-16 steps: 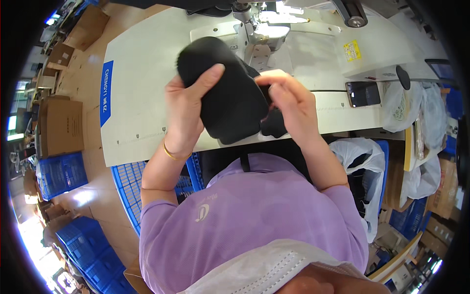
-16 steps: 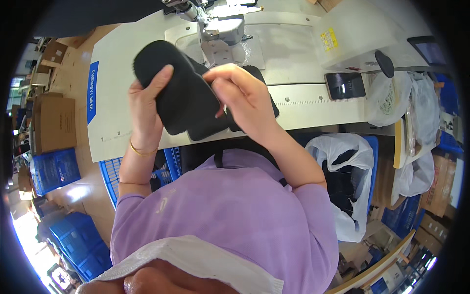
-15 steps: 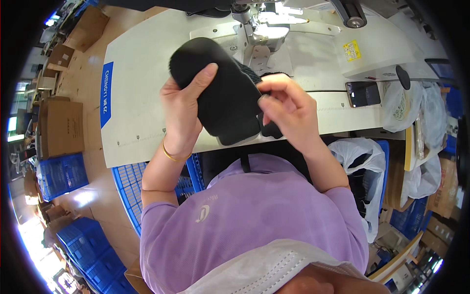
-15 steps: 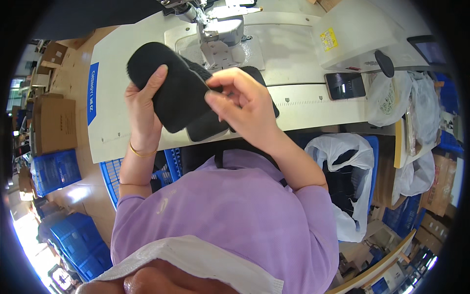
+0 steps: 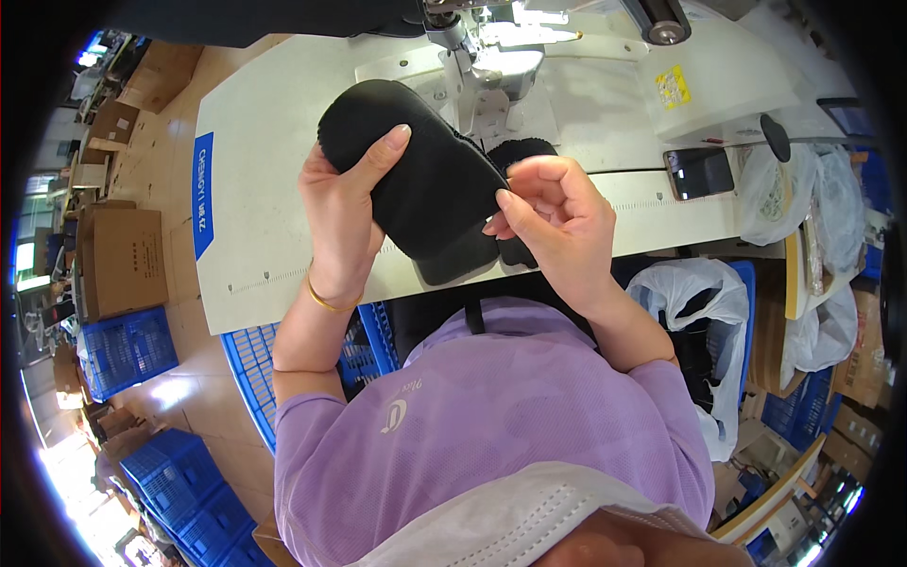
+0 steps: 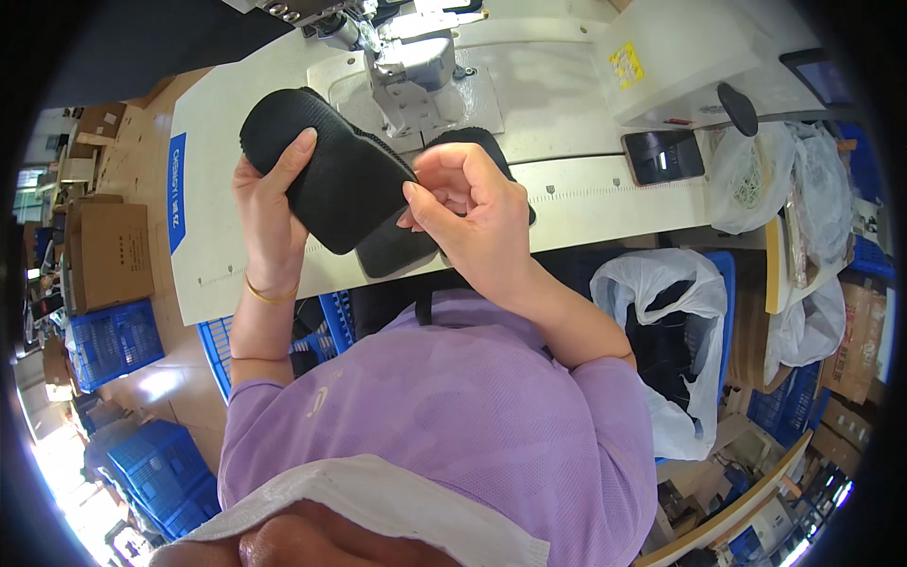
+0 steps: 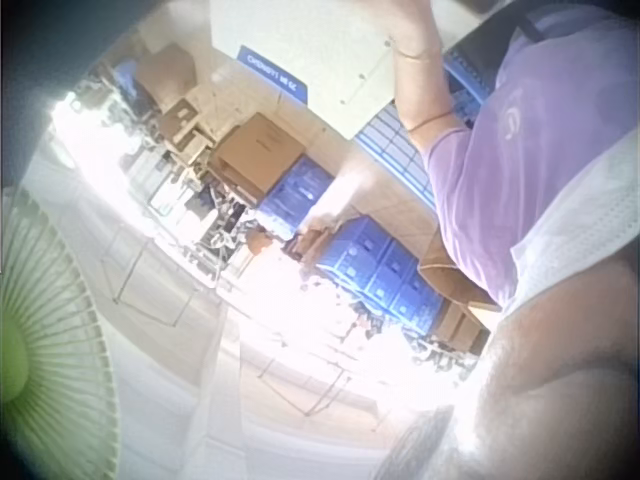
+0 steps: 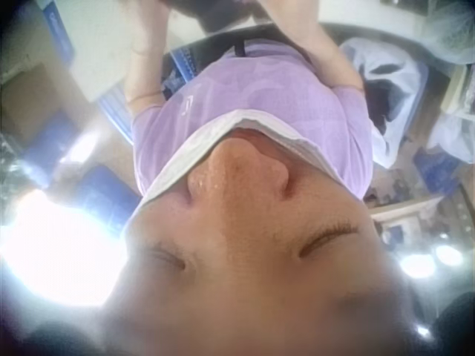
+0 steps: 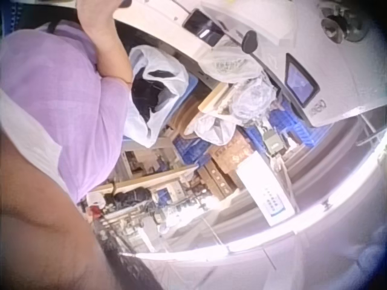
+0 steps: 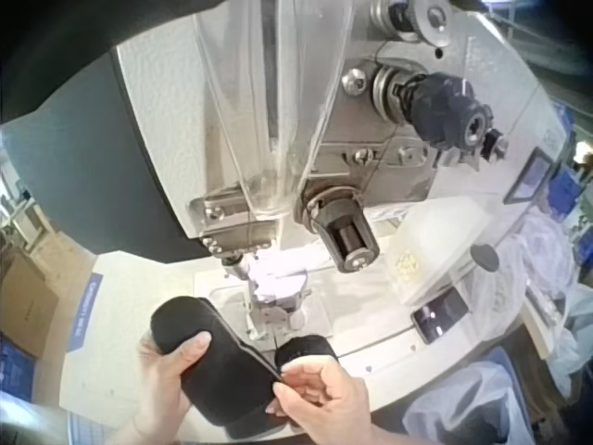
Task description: The person sews fabric shoe pieces using a sewing machine, unloads stacks of shoe parts from a crate and a plastic bag onto the table, and sews the fabric shoe pieces using the sewing machine.
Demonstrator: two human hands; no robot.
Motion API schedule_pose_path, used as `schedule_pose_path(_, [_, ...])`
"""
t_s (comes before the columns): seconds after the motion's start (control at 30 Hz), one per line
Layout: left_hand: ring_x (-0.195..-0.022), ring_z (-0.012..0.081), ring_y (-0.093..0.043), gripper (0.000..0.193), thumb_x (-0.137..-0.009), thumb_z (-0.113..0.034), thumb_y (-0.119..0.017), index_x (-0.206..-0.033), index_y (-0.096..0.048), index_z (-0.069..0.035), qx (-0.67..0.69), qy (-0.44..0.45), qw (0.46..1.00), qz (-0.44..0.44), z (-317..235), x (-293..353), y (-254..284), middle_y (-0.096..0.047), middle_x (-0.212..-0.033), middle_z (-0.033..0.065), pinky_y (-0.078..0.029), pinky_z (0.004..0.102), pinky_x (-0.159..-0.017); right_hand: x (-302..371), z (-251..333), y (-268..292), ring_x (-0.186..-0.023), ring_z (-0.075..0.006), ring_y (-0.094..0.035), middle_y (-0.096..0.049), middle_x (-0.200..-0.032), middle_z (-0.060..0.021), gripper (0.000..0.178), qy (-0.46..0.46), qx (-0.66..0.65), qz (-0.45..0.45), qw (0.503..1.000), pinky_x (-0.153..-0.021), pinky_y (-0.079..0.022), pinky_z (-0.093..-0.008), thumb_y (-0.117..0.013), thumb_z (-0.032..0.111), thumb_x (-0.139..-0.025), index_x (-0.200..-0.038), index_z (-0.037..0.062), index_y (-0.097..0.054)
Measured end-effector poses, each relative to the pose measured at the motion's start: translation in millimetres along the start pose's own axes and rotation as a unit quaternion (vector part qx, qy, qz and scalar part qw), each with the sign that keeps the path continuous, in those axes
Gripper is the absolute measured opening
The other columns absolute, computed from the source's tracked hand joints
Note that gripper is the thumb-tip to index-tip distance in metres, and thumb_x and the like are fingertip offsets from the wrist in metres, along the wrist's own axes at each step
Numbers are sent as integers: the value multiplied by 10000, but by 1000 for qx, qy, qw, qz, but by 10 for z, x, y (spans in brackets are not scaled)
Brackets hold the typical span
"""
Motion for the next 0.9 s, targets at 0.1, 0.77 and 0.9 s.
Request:
schedule_pose_path(0.1, [-820,154,-670,260,-803,41,-736,-1045,-641,41,-48,1,999,23,-90,-172,-91,-692,-956,98,-562,276,-750,-62,-8,-19,-650,-127,-678,-683,-784,-90,157,-44,28,40,998,-589,-551,-229,-602,53,-927,-1041,-55,-596])
schedule_pose_path(0.77, [-788,169,-633,127,-795,-62,-738,-906,-683,-30,-307,-95,930,176,-312,-1145,-436,-672,-864,66,-510,289,-707,-605,56,-143,-578,-149,-670,-714,-813,-156,175,-56,-64,61,995,-496,-526,-233,-552,105,-930,-942,-55,-623])
schedule_pose_path(0.9, [-940,188,-624,328,-782,-25,-733,-1096,-644,10,-444,-472,758,70,-613,-581,-510,-661,-1037,77,-488,301,-841,-623,44,-137,-551,-135,-661,-709,-770,-139,171,-69,-51,77,993,-486,-518,-225,-551,98,-923,-875,-49,-626])
Point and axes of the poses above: each hand's wrist, its own x-axis away from the middle knuckle, its own y-axis out of the back of the hand, z = x × y, the point moved 7 cm from there along -x, towards the middle knuckle
